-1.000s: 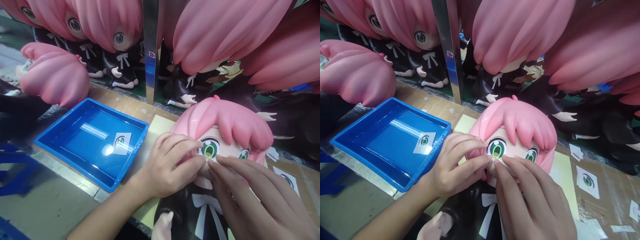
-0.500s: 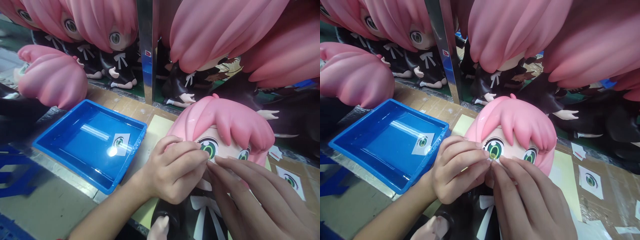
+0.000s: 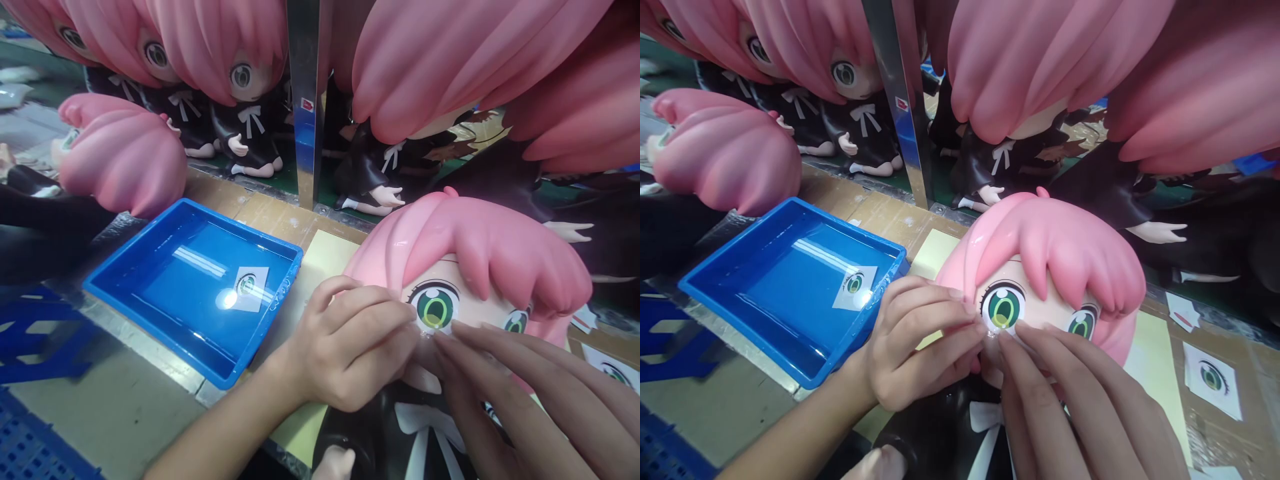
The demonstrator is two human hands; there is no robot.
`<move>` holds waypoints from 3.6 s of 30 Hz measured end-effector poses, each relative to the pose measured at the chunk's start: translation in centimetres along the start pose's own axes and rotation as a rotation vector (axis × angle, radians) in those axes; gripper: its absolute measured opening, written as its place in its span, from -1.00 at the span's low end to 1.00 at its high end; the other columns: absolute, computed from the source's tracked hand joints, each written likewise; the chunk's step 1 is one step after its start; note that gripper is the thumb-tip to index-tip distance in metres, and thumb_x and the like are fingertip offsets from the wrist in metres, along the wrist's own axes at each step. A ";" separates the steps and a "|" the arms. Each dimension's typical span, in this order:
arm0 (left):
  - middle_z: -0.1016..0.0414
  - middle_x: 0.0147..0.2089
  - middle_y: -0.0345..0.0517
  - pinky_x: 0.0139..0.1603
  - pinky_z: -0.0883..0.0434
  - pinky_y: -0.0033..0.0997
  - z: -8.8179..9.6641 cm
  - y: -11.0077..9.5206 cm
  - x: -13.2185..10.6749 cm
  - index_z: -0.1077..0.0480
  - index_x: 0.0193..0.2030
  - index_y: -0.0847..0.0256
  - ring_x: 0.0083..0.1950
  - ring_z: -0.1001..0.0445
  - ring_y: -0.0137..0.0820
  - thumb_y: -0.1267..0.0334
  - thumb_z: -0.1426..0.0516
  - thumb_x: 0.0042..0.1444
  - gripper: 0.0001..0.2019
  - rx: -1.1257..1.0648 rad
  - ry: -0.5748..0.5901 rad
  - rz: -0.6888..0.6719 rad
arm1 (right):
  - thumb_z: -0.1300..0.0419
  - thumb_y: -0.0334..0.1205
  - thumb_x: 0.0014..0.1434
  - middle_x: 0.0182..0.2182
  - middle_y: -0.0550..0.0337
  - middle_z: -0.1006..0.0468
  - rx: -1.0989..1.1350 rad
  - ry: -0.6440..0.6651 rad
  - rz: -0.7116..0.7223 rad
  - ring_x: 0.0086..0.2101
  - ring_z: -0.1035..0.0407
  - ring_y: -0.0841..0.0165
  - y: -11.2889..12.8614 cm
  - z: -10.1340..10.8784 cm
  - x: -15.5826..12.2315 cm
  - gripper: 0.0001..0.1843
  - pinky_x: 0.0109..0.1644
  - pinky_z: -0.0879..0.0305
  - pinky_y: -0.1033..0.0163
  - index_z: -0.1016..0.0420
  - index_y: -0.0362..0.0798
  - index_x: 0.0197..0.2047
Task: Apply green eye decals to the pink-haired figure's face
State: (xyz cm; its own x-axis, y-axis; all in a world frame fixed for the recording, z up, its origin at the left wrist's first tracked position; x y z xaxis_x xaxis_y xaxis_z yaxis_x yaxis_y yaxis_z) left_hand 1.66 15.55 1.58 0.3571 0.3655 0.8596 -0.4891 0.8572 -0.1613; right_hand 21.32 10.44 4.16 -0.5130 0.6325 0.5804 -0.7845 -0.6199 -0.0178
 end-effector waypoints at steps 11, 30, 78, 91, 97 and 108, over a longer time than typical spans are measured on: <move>-0.68 -0.17 -0.06 -0.03 -0.49 -0.21 -0.4 -0.4 0.5 -0.56 -0.31 0.36 -0.01 -0.55 -0.33 0.43 -0.25 0.06 -0.94 -0.040 -0.055 -0.071 | -0.38 -0.39 0.16 0.07 -0.01 -0.50 -0.036 0.026 0.036 -0.03 -0.47 0.07 -0.4 0.3 -0.5 -0.53 0.02 -0.43 0.03 -0.50 -0.21 0.15; -0.69 -0.12 -0.13 -0.02 -0.48 -0.21 -0.2 -0.3 0.7 -0.57 -0.26 0.31 0.00 -0.55 -0.33 0.48 -0.22 0.08 -0.89 -0.039 -0.006 -0.032 | -0.37 -0.23 0.23 0.00 0.22 -0.56 -0.005 -0.040 -0.059 -0.10 -0.52 0.24 -1.3 -0.8 -1.0 -0.72 -0.01 -0.40 0.11 -0.59 0.01 0.02; -0.65 -0.07 -0.07 0.02 -0.43 -0.22 -0.1 -0.3 1.2 -0.50 -0.20 0.27 0.02 -0.55 -0.26 0.40 -0.28 0.13 -0.90 0.104 0.036 0.015 | -0.26 -0.37 0.25 -0.17 -0.10 -0.51 -0.099 -0.067 -0.140 -0.18 -0.39 0.01 2.3 -0.2 3.3 -0.88 0.01 -0.30 -0.05 -0.51 -0.26 -0.16; -0.65 -0.10 -0.11 0.00 -0.39 -0.15 -0.2 -1.1 2.3 -0.44 -0.35 0.24 -0.02 -0.58 -0.27 0.45 -0.24 0.12 -0.92 0.196 0.063 -0.035 | -0.21 -0.27 0.32 -0.08 -0.13 -0.54 -0.155 -0.027 -0.097 -0.12 -0.46 -0.13 1.5 -0.2 2.0 -0.78 -0.11 -0.35 -0.10 -0.58 -0.24 -0.07; -0.66 -0.10 -0.08 -0.02 -0.40 -0.11 0.2 -1.2 2.4 -0.44 -0.38 0.24 -0.03 -0.59 -0.25 0.46 -0.25 0.09 -0.91 0.225 0.077 -0.066 | -0.18 -0.28 0.35 -0.07 -0.12 -0.56 -0.165 -0.031 -0.072 -0.08 -0.49 -0.10 1.1 -0.3 1.6 -0.77 -0.07 -0.39 -0.11 -0.62 -0.21 -0.07; -0.66 -0.11 -0.09 -0.01 -0.41 -0.12 0.7 -1.2 2.3 -0.45 -0.37 0.24 -0.03 -0.59 -0.25 0.46 -0.23 0.10 -0.92 0.210 0.079 -0.056 | -0.22 -0.28 0.33 -0.09 -0.13 -0.56 -0.162 -0.038 -0.072 -0.12 -0.49 -0.13 1.3 -0.3 1.6 -0.79 -0.14 -0.38 -0.09 -0.62 -0.22 -0.09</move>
State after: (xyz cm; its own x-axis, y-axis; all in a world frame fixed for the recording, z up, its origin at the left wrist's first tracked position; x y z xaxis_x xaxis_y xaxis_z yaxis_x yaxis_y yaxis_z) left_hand 2.51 15.09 4.12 0.4457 0.3537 0.8223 -0.6185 0.7858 -0.0027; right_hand 19.40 10.80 4.78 -0.4424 0.6525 0.6152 -0.8661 -0.4888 -0.1045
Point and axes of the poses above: each hand's wrist, its own x-axis towards the middle knuckle, its own z-axis out of the back of the hand, y = z × x, the point moved 2 cm from there along x, towards the middle knuckle
